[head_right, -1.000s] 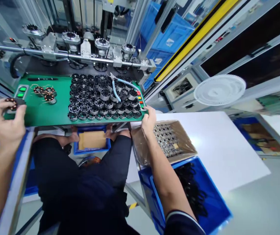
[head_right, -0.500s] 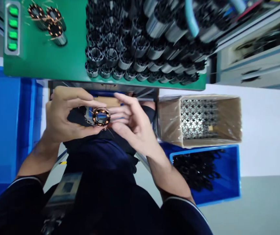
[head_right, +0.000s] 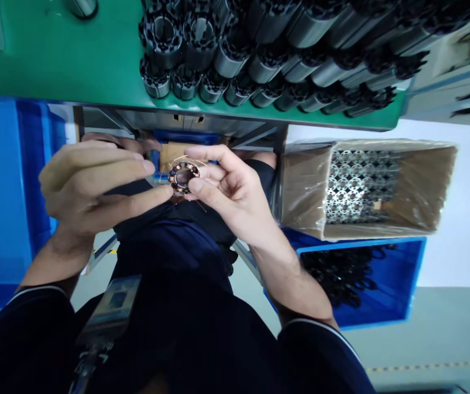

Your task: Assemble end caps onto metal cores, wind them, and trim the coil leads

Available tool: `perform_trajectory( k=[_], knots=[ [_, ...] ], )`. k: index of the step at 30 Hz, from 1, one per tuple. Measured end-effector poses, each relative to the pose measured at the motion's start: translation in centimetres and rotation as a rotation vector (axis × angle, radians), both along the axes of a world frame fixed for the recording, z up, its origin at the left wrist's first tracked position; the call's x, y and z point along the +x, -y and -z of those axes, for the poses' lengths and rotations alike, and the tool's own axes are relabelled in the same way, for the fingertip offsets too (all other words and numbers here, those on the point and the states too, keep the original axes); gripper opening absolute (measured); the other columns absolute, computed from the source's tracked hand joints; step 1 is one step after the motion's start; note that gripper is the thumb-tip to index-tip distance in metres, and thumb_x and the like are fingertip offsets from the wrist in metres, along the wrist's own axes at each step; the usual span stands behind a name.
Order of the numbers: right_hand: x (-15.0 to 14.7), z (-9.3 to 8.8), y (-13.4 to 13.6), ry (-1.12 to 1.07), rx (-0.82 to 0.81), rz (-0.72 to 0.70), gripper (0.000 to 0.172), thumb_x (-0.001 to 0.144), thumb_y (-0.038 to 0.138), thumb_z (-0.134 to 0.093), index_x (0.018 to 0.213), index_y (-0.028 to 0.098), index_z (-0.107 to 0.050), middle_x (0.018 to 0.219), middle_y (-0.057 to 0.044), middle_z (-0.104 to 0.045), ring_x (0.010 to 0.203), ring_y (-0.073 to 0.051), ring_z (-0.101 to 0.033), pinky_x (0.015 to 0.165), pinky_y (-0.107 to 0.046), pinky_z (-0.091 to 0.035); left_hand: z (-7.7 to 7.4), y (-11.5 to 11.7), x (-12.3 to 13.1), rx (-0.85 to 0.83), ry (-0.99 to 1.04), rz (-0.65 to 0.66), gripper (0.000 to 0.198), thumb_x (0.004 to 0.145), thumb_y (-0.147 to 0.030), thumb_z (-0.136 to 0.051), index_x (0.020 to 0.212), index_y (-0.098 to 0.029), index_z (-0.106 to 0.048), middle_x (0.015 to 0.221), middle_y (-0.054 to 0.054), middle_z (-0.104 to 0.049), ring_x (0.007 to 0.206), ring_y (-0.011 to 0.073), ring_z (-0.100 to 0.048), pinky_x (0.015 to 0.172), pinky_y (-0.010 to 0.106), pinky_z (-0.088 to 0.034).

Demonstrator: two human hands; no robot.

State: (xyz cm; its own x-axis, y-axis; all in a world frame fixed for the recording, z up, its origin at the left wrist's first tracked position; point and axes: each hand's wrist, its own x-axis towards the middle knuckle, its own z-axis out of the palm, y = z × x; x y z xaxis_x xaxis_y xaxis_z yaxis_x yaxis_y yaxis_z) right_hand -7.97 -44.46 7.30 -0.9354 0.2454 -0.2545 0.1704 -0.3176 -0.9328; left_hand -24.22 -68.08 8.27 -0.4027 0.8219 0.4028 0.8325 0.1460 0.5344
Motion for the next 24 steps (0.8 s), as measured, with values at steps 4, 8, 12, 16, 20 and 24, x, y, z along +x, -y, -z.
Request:
perform_trajectory(
  k=[4,8,12,16,20,24],
  knots=[
    [0.4,0.6,-0.7,-0.039,0.013,0.130,0.041,0.104,0.058,-0.103,0.142,0.050,-0.090,0.137,0.001,-0.095,0.131,-0.037,-0.095,0.109,-0.054,-0.087,3.4,-0.1,0.7,0.266,-0.202,-0.064,0.015,0.117,-0.034,-0.095,0.123,-0.047,-0.090,0.124,-0.014,-0.095,0.119,0.0247,-0.092,0.105,0.052,-0.080],
    [1.0,1.1,-0.9,-0.101,0.094,0.155,0.040,0.106,0.064,-0.098,0.144,0.058,-0.087,0.140,0.002,-0.093,0.137,-0.041,-0.093,0.109,-0.060,-0.088,9.5,-1.0,2.3,0.110,0.086,0.022,0.007,0.117,-0.035,-0.093,0.111,-0.036,-0.091,0.112,-0.003,-0.096,0.109,0.0288,-0.088,0.090,0.052,-0.071],
    [1.5,1.5,0.2,-0.067,0.121,0.231,0.041,0.098,0.063,-0.105,0.137,0.058,-0.090,0.125,0.003,-0.095,0.131,-0.041,-0.094,0.117,-0.061,-0.085,9.7,-1.9,3.0,0.162,0.428,-0.199,0.014,0.120,-0.048,-0.091,0.114,-0.035,-0.094,0.113,-0.001,-0.093,0.108,0.0267,-0.089,0.102,0.055,-0.075],
    [1.6,2.0,1.2,-0.055,0.120,0.247,0.044,0.098,0.056,-0.109,0.137,0.053,-0.090,0.132,0.002,-0.094,0.140,-0.040,-0.091,0.121,-0.065,-0.083,4.9,-3.5,3.3,0.056,0.467,-0.295,0.044,0.119,-0.083,-0.079,0.129,-0.042,-0.094,0.138,-0.002,-0.086,0.141,0.0321,-0.086,0.126,0.070,-0.073],
    [1.3,2.5,1.2,-0.081,0.069,0.208,0.044,0.102,0.053,-0.107,0.141,0.048,-0.086,0.132,0.001,-0.095,0.133,-0.036,-0.094,0.118,-0.058,-0.083,4.5,-5.0,4.6,0.257,0.671,-0.218,0.049,0.126,-0.078,-0.071,0.116,-0.035,-0.093,0.140,-0.002,-0.087,0.141,0.0277,-0.086,0.129,0.066,-0.071],
    [1.5,2.7,0.8,-0.117,-0.061,0.193,0.047,0.102,0.059,-0.104,0.139,0.039,-0.084,0.107,0.001,-0.093,0.097,-0.030,-0.096,0.090,-0.047,-0.086,8.6,-4.8,5.9,0.445,1.062,-0.144,0.033,0.117,-0.059,-0.096,0.104,-0.028,-0.094,0.121,0.002,-0.092,0.117,0.0205,-0.091,0.110,0.041,-0.076]
  ],
)
